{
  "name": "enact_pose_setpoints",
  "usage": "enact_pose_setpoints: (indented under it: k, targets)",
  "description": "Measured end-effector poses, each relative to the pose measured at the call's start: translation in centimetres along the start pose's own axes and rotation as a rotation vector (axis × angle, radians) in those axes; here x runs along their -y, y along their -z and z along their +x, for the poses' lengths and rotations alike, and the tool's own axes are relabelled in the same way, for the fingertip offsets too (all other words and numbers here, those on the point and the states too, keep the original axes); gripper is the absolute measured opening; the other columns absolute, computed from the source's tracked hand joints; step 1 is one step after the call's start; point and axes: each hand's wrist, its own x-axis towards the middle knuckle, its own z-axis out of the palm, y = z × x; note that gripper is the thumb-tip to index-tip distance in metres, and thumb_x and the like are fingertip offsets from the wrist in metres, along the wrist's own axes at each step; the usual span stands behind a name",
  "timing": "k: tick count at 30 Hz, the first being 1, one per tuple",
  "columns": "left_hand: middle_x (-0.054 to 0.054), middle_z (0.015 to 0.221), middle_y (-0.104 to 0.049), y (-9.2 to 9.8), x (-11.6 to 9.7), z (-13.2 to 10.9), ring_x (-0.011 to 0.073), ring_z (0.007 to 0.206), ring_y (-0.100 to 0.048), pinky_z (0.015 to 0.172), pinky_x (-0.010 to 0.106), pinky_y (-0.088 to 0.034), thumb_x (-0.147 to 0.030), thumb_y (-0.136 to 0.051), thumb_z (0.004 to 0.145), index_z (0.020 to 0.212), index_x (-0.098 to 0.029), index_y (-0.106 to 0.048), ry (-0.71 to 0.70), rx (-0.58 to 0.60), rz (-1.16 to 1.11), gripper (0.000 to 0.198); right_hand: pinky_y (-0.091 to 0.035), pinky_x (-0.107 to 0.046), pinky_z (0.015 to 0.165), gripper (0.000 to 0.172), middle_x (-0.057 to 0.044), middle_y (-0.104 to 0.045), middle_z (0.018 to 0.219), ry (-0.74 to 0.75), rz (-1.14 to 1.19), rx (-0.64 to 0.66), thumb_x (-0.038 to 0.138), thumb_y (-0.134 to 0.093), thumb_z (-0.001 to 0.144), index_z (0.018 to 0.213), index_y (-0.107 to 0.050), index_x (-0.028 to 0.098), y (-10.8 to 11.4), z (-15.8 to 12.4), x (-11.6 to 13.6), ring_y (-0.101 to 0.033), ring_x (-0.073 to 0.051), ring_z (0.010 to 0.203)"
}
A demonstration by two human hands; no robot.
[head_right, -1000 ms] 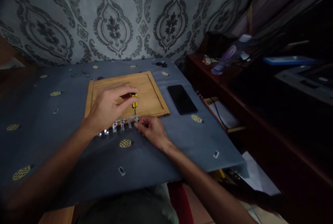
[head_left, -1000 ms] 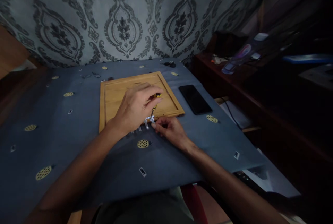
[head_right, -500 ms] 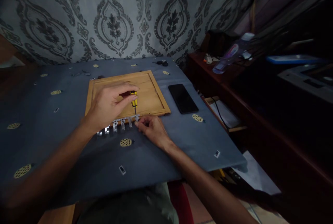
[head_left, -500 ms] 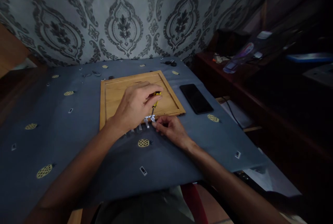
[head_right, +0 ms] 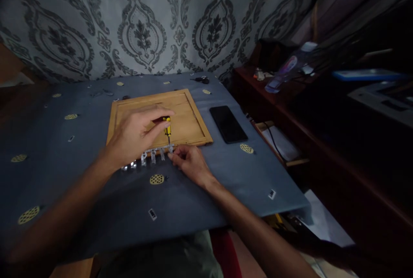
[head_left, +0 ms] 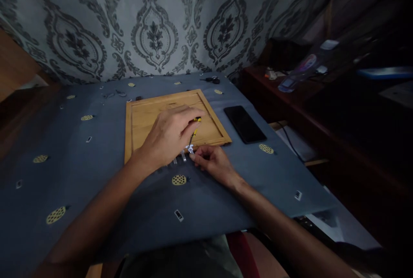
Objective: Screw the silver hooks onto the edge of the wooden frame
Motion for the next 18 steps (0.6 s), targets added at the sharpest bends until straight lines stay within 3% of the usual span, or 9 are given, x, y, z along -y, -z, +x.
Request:
enact_pose_setpoints:
  k: [9, 18]
  targets:
    - [0.005, 0.088, -0.071, -0.63, 0.48, 0.0, 0.0171, 0.083, -0.068, 0.077, 0.029, -0.053, -0.012, -0.066, 0.088, 0.1, -0.018, -0.074, 0.027, -0.072, -0.009, 0.016, -0.039, -0.024, 0.048, 0.037, 0.001, -0.058, 0.057, -0.012, 0.007, -0.007, 0.052, -0.07, 0.075, 0.062, -0.058, 0.02, -0.06, -0.04, 0.07, -0.05, -0.011, 0.049]
    - [0.004, 0.094, -0.074, -0.08, 0.46, 0.12, 0.0156, 0.086, -0.069, 0.08, 0.027, -0.052, -0.011, -0.064, 0.089, 0.098, -0.019, -0.074, -0.026, -0.004, -0.099, 0.016, -0.038, -0.025, 0.049, 0.039, 0.002, -0.058, 0.057, -0.026, 0.025, 0.0, 0.055, -0.072, 0.074, 0.062, -0.058, 0.02, -0.07, -0.02, -0.02, -0.049, -0.011, 0.049]
